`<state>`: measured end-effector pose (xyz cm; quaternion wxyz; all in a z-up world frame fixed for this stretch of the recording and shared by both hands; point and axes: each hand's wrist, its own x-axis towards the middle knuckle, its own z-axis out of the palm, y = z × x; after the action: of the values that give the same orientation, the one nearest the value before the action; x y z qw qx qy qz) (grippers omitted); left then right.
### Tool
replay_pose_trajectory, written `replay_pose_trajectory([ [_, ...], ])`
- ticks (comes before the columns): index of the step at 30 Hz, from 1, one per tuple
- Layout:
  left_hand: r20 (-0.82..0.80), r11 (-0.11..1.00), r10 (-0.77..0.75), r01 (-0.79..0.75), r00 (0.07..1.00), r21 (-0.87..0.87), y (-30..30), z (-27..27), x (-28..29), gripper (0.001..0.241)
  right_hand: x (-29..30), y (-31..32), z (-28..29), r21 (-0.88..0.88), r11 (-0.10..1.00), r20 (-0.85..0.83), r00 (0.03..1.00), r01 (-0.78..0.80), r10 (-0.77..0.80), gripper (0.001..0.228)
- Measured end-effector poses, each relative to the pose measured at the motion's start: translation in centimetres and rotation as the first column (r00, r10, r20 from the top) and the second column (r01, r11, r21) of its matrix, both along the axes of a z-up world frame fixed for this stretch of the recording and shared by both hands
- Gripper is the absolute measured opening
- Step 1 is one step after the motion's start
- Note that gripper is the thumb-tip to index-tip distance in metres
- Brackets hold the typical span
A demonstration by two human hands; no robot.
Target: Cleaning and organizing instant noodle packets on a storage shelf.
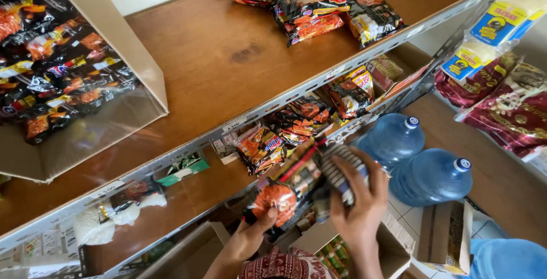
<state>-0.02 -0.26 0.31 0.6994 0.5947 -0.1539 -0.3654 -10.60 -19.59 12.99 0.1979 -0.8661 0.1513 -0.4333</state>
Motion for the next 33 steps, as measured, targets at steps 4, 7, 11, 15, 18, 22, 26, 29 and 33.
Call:
replay_pose_trajectory([
  [4,-0.062,0.998,0.03,-0.026,0.998,0.063,0.2,-3.7,-0.2,0.056,-0.3,1.5,-0.5,0.086,0.995,0.038,0.998,0.05,-0.053,0.056],
  [7,0.415,0.997,-0.013,-0.022,0.91,0.079,1.5,-10.9,0.6,0.04,-0.6,4.1,-1.4,0.047,0.989,0.041,0.989,-0.143,0.141,0.065],
  [11,0.507,0.996,-0.083,0.057,0.858,0.067,1.7,-5.2,1.2,0.038,-0.1,2.5,-1.4,-0.044,0.984,0.055,0.983,-0.175,0.178,0.057],
  [15,0.077,0.999,-0.02,0.023,0.997,-0.027,1.8,-1.7,2.4,0.037,0.1,-4.2,-3.3,0.255,0.965,0.028,0.998,-0.06,0.055,0.046],
  [18,-0.027,0.995,0.034,-0.037,0.999,-0.092,4.2,-12.2,4.3,0.038,-0.6,-7.5,-5.6,0.481,0.846,0.043,0.97,-0.231,0.24,0.033],
  [22,-0.127,0.99,0.078,-0.091,0.989,-0.105,3.2,-9.4,4.2,0.044,-0.7,-6.8,-5.7,0.547,0.752,0.048,0.911,-0.368,0.411,0.024],
  [26,-0.41,0.996,0.092,-0.086,0.907,0.033,0.8,-2.5,4.9,0.063,-0.6,-5.3,-3.9,0.488,0.808,-0.003,0.925,-0.331,0.38,0.019],
  [29,-0.412,0.998,0.058,-0.064,0.909,0.001,-1.3,-2.8,5.4,0.077,-0.8,-3.7,-1.9,0.393,0.876,-0.016,0.95,-0.281,0.312,0.017],
  [33,-0.419,0.992,0.128,-0.11,0.899,0.068,-2.9,-6.5,4.8,0.086,-0.1,-1.9,-1.0,0.049,0.993,-0.135,0.984,-0.111,0.117,0.014],
])
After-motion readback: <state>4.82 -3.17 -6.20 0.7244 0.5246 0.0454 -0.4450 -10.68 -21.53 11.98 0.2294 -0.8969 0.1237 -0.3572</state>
